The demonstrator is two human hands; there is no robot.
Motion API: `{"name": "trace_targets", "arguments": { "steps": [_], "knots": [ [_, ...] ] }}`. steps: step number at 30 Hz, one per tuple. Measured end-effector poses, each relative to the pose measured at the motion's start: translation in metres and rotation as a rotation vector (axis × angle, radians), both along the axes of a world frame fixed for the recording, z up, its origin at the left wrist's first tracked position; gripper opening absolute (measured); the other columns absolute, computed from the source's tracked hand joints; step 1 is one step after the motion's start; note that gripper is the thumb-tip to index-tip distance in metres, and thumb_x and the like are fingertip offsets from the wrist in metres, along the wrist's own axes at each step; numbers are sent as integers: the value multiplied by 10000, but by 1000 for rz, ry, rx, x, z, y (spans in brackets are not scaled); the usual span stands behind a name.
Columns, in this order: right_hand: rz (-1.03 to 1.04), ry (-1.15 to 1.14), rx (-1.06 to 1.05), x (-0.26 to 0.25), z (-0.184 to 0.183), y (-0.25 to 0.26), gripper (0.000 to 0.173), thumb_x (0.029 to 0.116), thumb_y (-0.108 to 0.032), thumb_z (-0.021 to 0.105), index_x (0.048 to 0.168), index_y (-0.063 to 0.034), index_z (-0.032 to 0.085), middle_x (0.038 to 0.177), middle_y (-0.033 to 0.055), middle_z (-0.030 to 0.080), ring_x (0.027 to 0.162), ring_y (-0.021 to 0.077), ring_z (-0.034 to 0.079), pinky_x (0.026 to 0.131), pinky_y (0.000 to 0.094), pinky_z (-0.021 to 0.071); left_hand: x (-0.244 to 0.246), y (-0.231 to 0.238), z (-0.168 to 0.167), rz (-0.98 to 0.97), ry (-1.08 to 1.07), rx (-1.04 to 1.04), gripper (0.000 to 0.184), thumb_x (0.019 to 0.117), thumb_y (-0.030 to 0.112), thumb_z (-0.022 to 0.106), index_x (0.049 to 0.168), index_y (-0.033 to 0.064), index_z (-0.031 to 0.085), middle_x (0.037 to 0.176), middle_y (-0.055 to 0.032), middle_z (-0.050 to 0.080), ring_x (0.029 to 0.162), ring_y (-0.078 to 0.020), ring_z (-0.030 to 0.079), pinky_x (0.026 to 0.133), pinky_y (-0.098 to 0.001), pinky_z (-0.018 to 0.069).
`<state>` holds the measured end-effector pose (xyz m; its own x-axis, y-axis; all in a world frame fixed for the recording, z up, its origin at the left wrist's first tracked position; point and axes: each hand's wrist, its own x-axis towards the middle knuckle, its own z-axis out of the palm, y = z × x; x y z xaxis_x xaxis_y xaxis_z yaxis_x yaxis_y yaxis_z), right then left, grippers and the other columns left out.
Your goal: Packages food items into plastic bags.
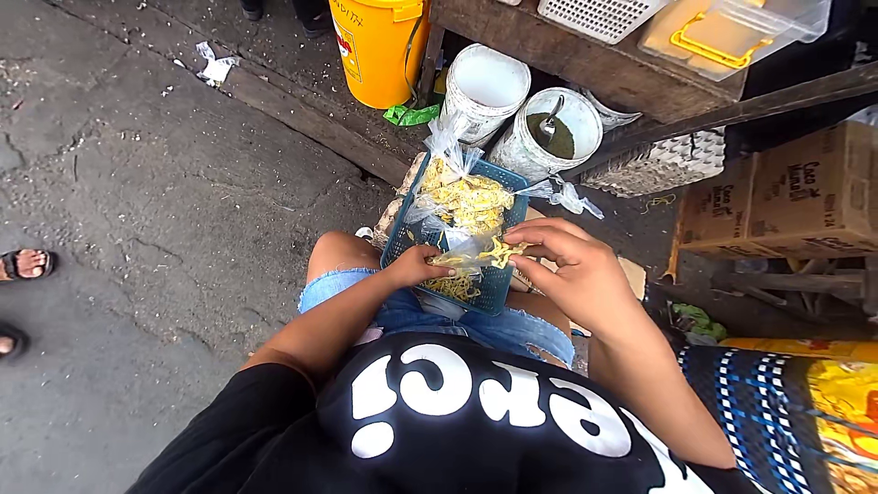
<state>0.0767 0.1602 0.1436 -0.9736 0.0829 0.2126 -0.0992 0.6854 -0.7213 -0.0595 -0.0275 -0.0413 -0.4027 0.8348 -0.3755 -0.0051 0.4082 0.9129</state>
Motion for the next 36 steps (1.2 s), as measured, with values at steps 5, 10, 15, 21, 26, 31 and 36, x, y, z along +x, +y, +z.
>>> {"name": "trace_targets", "arguments": {
  "steps": [5,10,15,21,26,31,36],
  "knots": [
    [-5,37,-37,2,3,1,132,926,-97,707,1027,-21,747,1155,83,690,994,67,708,861,224,624,-1,0,0,-9,-14,-2,426,922,346,764,1127,-16,669,1034,-113,670,873,-110,623,835,-313,528],
    [-23,25,61,0,0,2,226,937,-258,728,1074,-81,756,1204,73,684,1068,108,681,900,291,603,-1,0,0,-9,-10,11,421,921,342,767,1115,-19,670,1022,-109,666,869,-108,621,831,-309,527],
    [39,-356,129,-1,-4,-8,1024,741,-485,886,1581,-185,383,1623,182,336,1252,340,594,917,499,575,-1,0,1,-5,-18,21,397,919,326,767,1100,-15,674,1026,-101,660,877,-102,611,833,-304,517],
    [-110,-131,99,0,-21,-14,251,972,-203,643,1157,-59,733,1100,130,692,782,107,663,679,241,573,0,-1,0,-13,-6,23,413,919,329,766,1127,-18,682,1063,-121,680,928,-124,636,880,-335,526],
    [-124,-21,-90,4,-6,1,207,957,-136,653,1119,-41,740,1114,61,689,844,24,674,732,176,591,-1,0,0,-9,16,15,414,918,334,766,1111,-22,678,1050,-126,669,916,-138,628,872,-349,524],
    [-108,-20,-120,5,-5,5,218,939,-110,664,1132,-53,746,1110,39,718,885,9,679,777,161,583,0,0,0,-18,34,13,416,918,329,767,1117,-26,680,1092,-139,663,960,-149,624,899,-349,512],
    [-77,-71,-74,5,-10,2,222,932,-136,656,1124,-99,761,1120,28,717,870,24,657,746,178,559,0,0,1,-12,35,9,420,914,328,774,1120,-27,682,1097,-140,665,971,-149,623,911,-351,510]
  ]
}}
